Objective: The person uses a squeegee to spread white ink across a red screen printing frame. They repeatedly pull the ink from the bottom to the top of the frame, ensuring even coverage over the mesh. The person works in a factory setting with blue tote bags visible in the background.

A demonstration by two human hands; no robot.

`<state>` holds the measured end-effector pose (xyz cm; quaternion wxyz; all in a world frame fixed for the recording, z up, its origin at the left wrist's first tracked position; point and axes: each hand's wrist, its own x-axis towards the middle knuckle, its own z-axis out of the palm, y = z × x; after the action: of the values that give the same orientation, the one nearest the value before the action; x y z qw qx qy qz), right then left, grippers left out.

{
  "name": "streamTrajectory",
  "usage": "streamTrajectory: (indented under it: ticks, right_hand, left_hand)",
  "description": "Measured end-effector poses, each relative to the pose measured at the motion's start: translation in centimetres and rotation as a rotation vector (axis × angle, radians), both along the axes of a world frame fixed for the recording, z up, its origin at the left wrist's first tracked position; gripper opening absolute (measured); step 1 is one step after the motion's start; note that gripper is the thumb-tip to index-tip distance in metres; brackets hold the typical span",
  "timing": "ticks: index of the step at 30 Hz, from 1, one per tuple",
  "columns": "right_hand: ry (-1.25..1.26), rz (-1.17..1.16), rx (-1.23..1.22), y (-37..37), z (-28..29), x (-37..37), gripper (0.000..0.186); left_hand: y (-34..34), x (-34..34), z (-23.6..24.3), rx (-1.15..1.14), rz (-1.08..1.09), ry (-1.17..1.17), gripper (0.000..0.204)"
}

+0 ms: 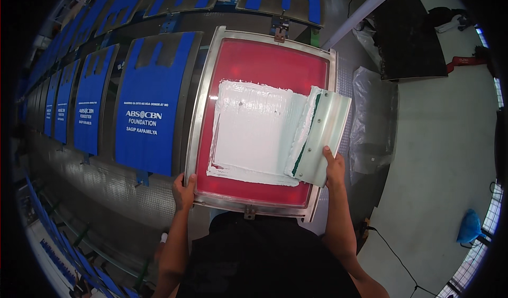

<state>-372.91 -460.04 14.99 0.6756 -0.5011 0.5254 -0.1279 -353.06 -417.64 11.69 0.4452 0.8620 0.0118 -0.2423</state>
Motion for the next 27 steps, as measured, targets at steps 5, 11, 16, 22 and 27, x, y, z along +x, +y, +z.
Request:
streamTrajectory:
  ticks: [5,11,16,22,27]
  right_hand:
    - [-0.041,0.028,0.024,-1.4,-1.7,0.1,0.043]
    - [0.010,0.110,0.058,-3.1,-0.4,0.7,0.044]
    - [0.233,0.706,-0.422,-4.2,5.7,6.8,0.046]
    - [0.310,1.205,-1.046,-2.9,6.8,18.4,0.031]
    - [0.066,1.160,-1.584,-1.6,-1.8,17.0,0.035]
  left_hand:
    - [-0.6,-0.9,-0.6,-0.031,-0.034,-0.037,0.039]
    - [-1.7,-3.0,-1.6,0.149,0.019,-0.338,0.047]
    - [-0.1,-10.9,1.1,0.113,-0.403,-0.271,0.034]
    - [-5.1,-17.3,1.2,-0.061,-0.266,0.212,0.028]
    - [-6.7,-16.7,0.8,-0.087,-0.089,0.465,0.025]
